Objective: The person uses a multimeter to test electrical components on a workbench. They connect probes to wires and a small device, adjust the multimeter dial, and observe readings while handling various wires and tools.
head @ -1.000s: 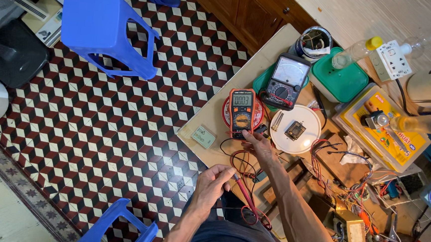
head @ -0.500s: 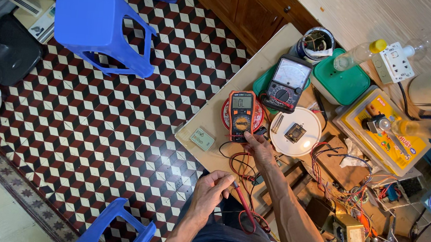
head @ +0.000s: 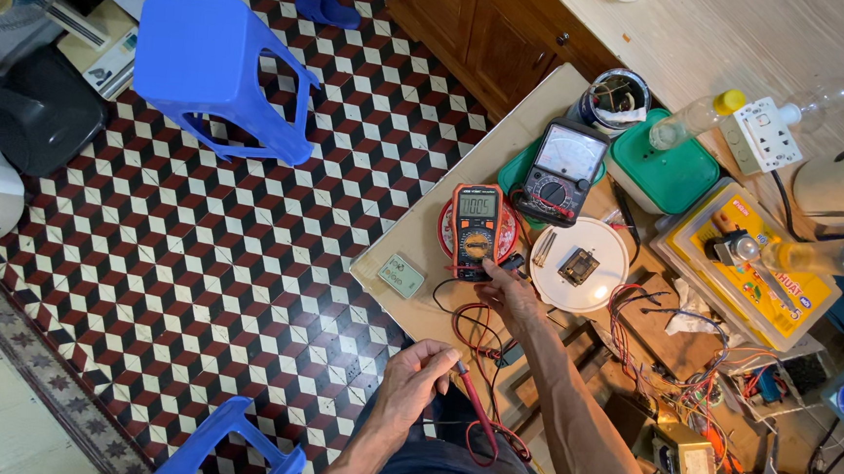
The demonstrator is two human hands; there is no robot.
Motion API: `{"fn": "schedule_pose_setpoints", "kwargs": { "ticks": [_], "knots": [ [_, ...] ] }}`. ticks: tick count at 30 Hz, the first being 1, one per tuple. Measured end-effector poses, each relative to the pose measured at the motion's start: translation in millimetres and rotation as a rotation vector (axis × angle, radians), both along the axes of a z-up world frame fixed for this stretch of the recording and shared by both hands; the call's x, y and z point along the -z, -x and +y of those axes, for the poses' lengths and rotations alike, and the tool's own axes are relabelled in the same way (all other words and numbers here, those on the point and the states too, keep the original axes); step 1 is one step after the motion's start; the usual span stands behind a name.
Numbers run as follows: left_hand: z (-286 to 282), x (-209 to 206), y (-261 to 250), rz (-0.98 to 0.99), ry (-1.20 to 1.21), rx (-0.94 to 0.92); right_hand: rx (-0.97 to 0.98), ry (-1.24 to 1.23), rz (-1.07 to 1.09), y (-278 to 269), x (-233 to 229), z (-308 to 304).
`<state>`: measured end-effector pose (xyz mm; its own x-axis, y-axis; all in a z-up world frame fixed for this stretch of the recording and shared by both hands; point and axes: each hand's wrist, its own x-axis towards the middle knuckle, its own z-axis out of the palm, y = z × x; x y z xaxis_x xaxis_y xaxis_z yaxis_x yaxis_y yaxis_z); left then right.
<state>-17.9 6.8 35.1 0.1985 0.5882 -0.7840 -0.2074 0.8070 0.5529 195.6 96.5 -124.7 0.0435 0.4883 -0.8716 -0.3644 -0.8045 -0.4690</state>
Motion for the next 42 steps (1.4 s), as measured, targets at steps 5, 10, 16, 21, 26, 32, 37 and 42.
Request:
{"fn": "schedule_pose_setpoints", "kwargs": {
  "ticks": [5, 10, 16, 21, 26, 32, 37, 42],
  "knots": [
    [-3.7, -2.8, -4.9, -0.011, -0.040, 0.002, -0.016, -0.142, 0.028, -8.4, -4.1, -13.1],
    [-8.5, -3.2, -7.3, 0.016, -0.059, 0.029, -0.048, -0.187, -0.046, -13.7, 17.7, -12.8],
    [-15.0, -0.8, -7.7, 0.019, -0.060, -0.032, -0.109, -0.202, -0.155, -17.0, 15.1, -9.4],
    [-10.5, -0.1, -12.4, 0.079, -0.071, -0.080, -0.289, -0.203, -0.434, -17.5, -48.2, -33.3],
    [-2.4, 9.9, -18.6, 0.124, -0.132, -0.065, -0.389, -0.283, -0.338, -0.5, -131.4, -85.2],
    [4.3, 28.4, -34.4, 0.100, -0.228, -0.014, -0.359, -0.240, -0.143, 18.3, -181.1, -109.7],
    [6.1, 33.4, -42.5, 0.089, -0.234, -0.013, -0.326, -0.239, -0.123, 19.4, -206.1, -108.7],
    [7.8, 36.7, -45.5, 0.063, -0.248, -0.016, -0.300, -0.261, -0.156, 19.1, -208.2, -107.1]
  ]
}}
